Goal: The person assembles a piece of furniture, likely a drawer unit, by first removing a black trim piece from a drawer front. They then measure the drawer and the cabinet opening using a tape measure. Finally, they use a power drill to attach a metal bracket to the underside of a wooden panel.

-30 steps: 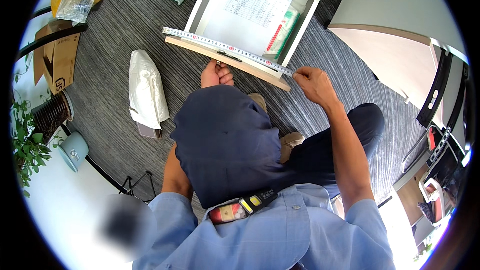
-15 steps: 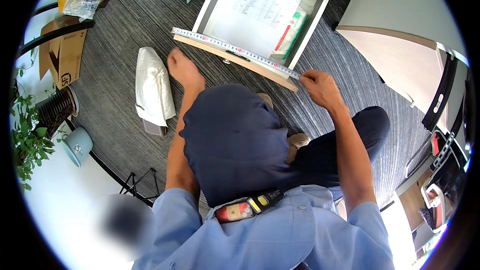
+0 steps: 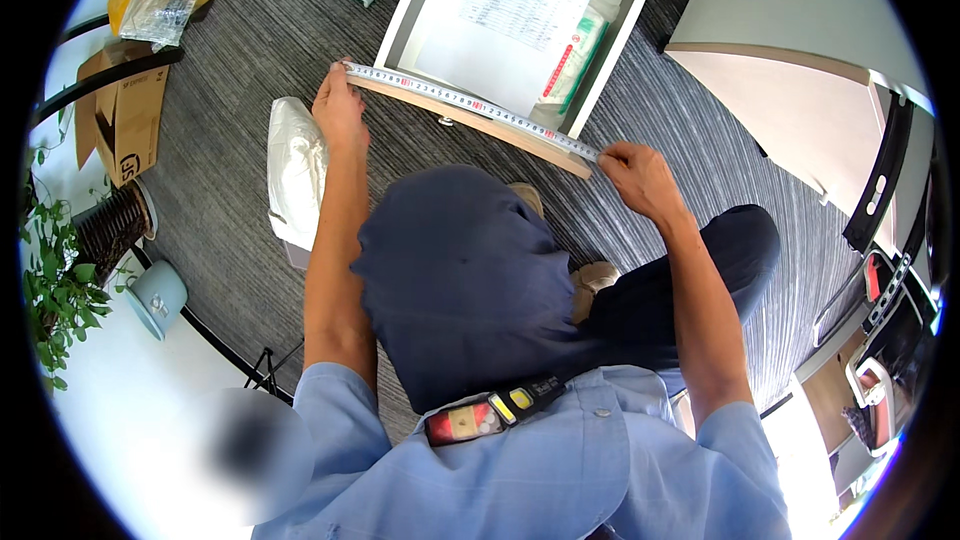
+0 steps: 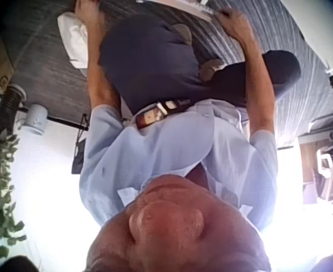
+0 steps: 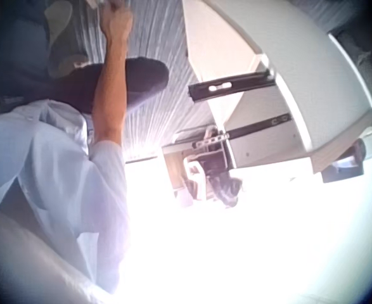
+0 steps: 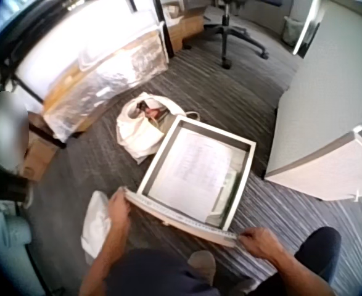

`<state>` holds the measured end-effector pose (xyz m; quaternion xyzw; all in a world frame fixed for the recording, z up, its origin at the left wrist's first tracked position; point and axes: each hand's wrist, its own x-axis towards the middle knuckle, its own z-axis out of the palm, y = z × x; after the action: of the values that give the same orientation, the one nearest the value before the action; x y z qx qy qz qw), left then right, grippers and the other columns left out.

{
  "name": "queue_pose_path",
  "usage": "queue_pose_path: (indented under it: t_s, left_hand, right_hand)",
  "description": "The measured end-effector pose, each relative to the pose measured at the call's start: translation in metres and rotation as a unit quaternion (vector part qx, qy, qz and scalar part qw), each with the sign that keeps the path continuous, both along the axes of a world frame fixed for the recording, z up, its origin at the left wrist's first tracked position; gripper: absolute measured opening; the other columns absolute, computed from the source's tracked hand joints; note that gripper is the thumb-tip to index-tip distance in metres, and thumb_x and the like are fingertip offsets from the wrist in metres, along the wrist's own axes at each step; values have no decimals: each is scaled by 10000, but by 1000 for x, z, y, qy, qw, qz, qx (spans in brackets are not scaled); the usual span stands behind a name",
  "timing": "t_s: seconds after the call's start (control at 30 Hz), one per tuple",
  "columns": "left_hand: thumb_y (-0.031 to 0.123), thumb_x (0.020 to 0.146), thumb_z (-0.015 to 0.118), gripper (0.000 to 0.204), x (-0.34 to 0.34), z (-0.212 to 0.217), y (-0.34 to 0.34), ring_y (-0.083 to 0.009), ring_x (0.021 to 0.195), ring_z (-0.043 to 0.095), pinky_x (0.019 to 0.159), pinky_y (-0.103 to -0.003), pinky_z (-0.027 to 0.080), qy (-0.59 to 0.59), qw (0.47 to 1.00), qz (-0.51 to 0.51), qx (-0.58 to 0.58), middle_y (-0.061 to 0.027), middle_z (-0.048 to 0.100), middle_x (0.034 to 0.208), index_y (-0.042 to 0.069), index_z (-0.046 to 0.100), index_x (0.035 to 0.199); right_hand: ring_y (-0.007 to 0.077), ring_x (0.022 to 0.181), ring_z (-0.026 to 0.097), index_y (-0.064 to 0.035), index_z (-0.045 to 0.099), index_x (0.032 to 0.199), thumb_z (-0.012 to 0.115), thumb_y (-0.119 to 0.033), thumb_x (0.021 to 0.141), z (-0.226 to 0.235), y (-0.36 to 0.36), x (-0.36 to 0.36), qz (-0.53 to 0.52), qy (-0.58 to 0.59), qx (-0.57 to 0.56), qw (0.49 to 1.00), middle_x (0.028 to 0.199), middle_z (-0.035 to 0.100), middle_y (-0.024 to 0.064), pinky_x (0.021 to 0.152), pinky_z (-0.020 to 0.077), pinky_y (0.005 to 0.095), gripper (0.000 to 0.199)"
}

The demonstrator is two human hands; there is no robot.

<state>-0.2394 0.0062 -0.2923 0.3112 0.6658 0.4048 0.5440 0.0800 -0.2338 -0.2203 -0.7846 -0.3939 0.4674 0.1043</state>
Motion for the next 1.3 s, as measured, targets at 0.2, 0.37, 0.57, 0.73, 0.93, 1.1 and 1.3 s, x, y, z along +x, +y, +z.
queue_pose_path:
  t_s: [0.2,0.37,0.57,0.73,0.93,1.1,1.3]
  left_hand:
    - [271,971,563,294,2,-2,-1,-28,513,328,450,-211,267,18,999,-22,33,70,417,619,9,695,985]
    - [280,975,560,291,5,-7,-3,-32,488,323,434,-215,258,12,999,-12,43,68,416,607,15,677,950]
    - [320,982,550,303,0,-12,-4,-30,511,335,442,-206,258,-11,999,-12,33,71,426,626,41,668,966]
    - [350,986,545,315,3,-8,-6,-27,529,333,458,-201,264,-33,999,-9,27,74,419,638,58,660,957]
    - [346,994,529,324,2,-15,-5,-34,550,365,468,-213,288,-26,999,-3,38,66,450,657,52,654,945]
    - [340,998,521,340,2,-20,-5,-37,583,404,503,-213,320,-6,998,-5,56,48,513,708,28,652,964]
    - [313,1009,500,341,-3,-23,-6,-35,607,405,526,-215,331,10,997,-27,77,38,529,733,10,653,976]
  right_hand:
    - [369,849,677,-14,716,1007,558,-261,868,-1,-1,2,4,-13,-10,1000,911,702,211,819,519,429,325]
    - [366,858,677,-15,715,1009,549,-269,864,-2,-2,3,-2,-2,-16,1000,919,702,211,830,516,427,336]
    - [361,851,678,-22,720,1003,558,-274,856,3,3,4,1,-1,-17,1000,907,702,209,822,518,419,333]
    - [350,830,682,-15,722,987,582,-285,847,12,14,12,5,-18,-24,1000,882,701,208,802,518,408,335]
    - [319,786,682,-7,724,982,586,-282,853,6,29,23,9,-31,-38,999,838,698,197,777,517,398,333]
    - [301,762,678,-5,724,991,584,-281,857,-3,24,23,31,-23,-13,999,823,697,186,767,514,395,336]
    - [295,757,672,11,715,969,592,-282,859,-3,25,17,27,-12,-20,999,826,693,192,748,507,393,337]
